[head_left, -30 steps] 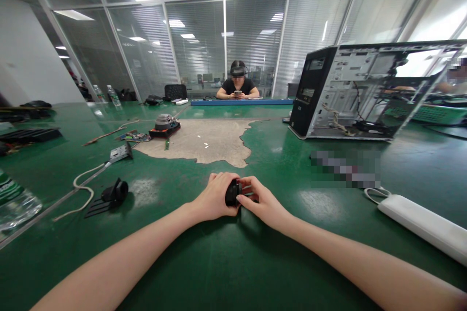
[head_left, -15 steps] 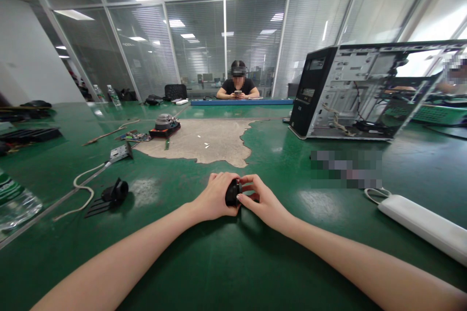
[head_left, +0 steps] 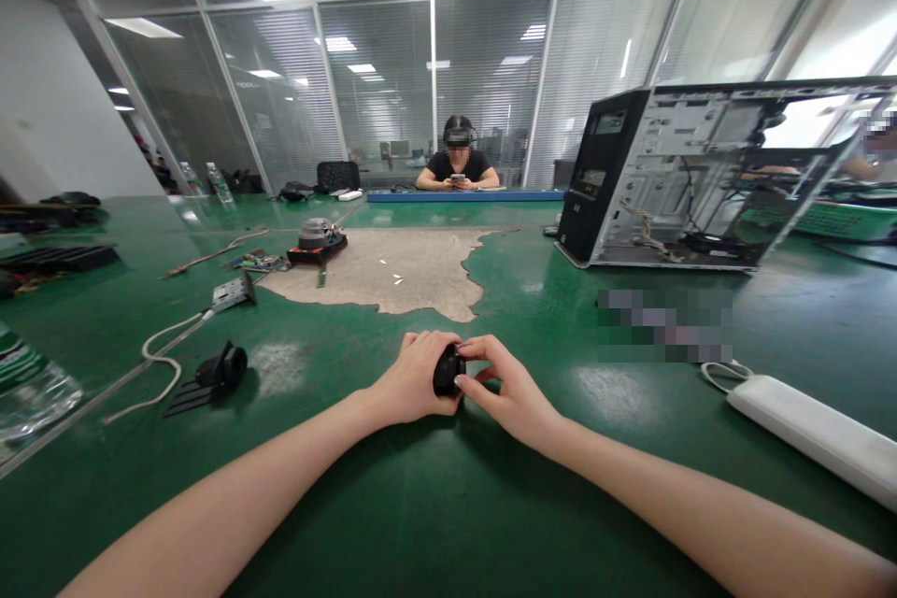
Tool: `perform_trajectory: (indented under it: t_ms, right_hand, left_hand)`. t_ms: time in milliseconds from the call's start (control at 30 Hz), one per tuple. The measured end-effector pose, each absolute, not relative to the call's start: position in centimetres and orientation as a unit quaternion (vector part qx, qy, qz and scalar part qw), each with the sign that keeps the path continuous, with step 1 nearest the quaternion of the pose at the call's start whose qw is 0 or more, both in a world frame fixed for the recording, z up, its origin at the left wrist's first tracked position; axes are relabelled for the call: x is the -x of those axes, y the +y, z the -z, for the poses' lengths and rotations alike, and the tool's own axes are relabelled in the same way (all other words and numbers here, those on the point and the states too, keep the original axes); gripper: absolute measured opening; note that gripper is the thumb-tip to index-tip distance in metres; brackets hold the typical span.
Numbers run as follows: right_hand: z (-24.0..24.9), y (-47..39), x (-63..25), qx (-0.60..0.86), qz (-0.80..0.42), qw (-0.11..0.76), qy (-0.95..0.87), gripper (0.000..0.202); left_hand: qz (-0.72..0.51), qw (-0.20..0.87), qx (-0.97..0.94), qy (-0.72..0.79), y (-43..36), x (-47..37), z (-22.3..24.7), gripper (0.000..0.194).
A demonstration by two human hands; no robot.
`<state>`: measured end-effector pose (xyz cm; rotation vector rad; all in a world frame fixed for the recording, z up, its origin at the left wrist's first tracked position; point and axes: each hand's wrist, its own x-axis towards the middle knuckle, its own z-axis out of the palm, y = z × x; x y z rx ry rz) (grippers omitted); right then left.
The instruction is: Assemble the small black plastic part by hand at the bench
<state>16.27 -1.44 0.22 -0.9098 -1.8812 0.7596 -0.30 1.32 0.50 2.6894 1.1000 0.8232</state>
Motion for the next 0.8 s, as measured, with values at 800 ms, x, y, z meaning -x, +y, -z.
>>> perform_trajectory:
  t_ms: [800]
  right_hand:
    - [0.11,-0.99,-16.15,0.397,-0.387,0.427,-0.715,0.026]
  left_hand:
    - [-0.275,0.055,-0.888,0.364,1.41,0.26,-0.36,0.055]
